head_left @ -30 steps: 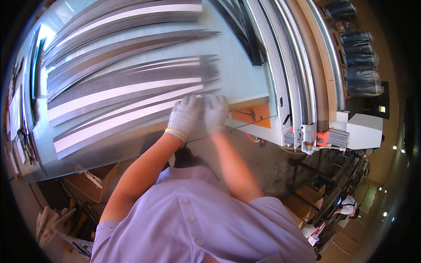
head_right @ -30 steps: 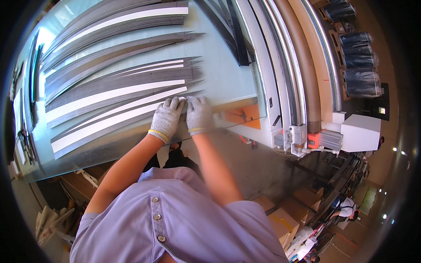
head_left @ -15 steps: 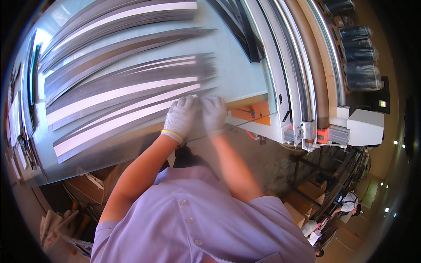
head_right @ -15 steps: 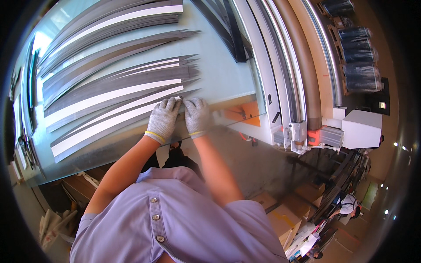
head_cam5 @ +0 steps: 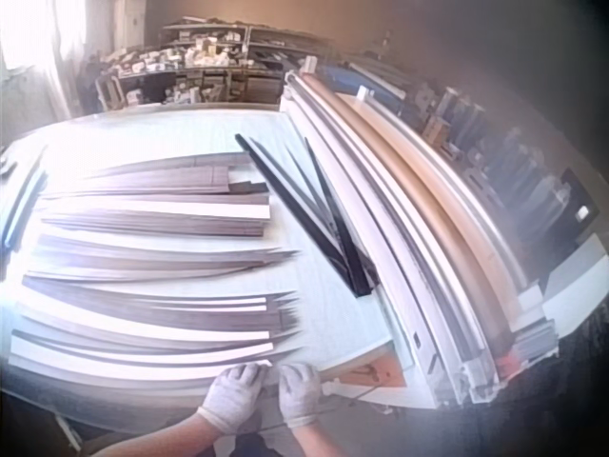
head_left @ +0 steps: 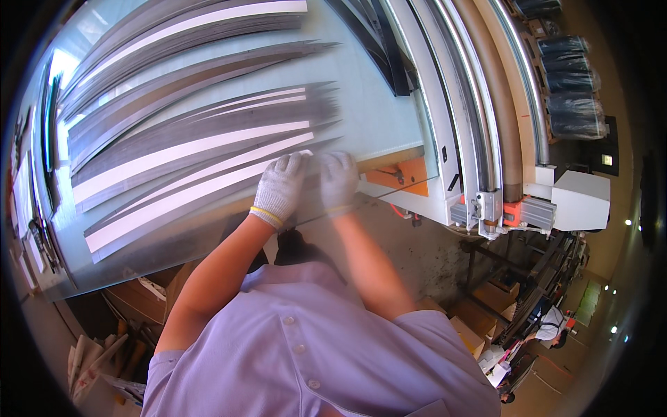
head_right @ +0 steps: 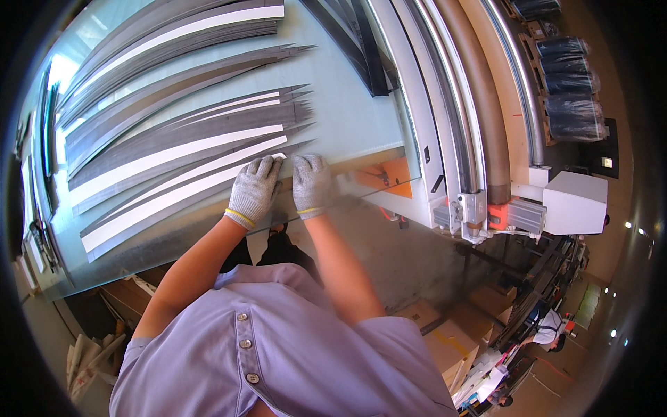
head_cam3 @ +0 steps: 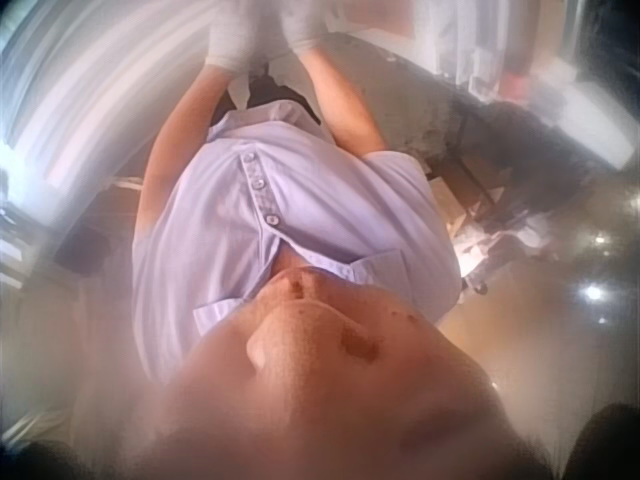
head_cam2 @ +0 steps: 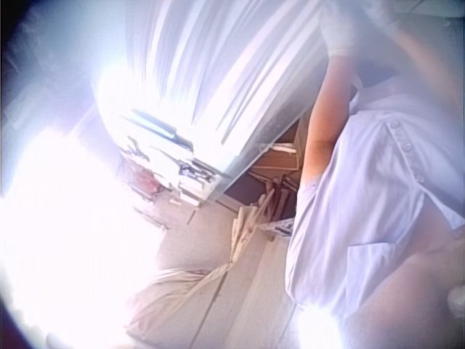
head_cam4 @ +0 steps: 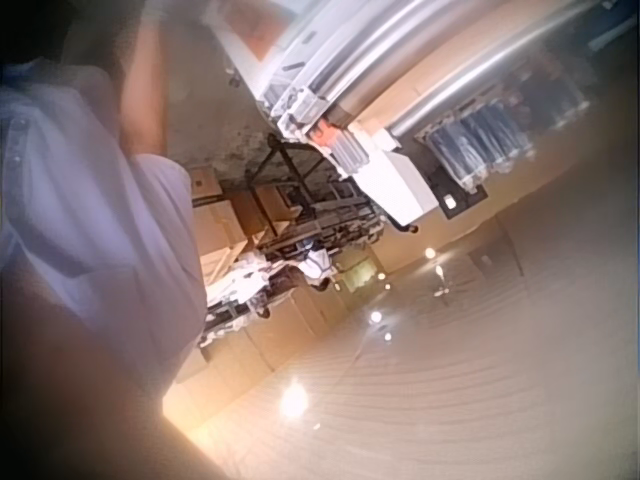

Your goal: The person peels the white protective paper backing off of several long silver strips one at a time on a work table.

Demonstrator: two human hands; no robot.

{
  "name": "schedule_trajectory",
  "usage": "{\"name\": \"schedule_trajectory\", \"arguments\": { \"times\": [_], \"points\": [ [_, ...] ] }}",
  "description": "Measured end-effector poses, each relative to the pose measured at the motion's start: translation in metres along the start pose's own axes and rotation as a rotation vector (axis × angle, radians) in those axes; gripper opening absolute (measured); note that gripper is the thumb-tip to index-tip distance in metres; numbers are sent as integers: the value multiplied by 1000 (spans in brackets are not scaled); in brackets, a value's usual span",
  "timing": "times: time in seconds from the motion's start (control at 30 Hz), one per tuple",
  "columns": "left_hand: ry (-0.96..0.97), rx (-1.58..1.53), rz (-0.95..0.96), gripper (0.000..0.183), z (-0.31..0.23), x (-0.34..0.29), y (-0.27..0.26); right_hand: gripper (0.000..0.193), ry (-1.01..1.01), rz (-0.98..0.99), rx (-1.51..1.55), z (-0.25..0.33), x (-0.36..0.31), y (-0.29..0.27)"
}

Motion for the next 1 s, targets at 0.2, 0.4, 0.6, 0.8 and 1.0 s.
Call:
{"name": "schedule_trajectory", "arguments": {
  "times": [0.2,0.4,0.6,0.8,1.0],
  "points": [
    [-16,-18,43,59,2,2,3,17,340,-39,-192,-29,-4,-6],
    [-6,-10,36,58,5,2,6,41,222,-26,-368,-5,14,-12],
    [29,-2,-22,59,7,-2,13,39,-20,79,-149,13,0,11],
    [37,0,-40,55,11,-6,19,41,-145,169,-180,28,10,13],
    [32,-45,-27,51,13,-5,20,43,-197,204,-90,30,8,16]
  ]
}}
Point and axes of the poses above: each hand's wrist, its own x-axis towards the middle knuckle, its own y-axis out of the palm, z = x × y, the point moved 8 cm from there along x, towards the middle knuckle, and after that the axes turned 7 degrees about x, right-handed, at the moved point
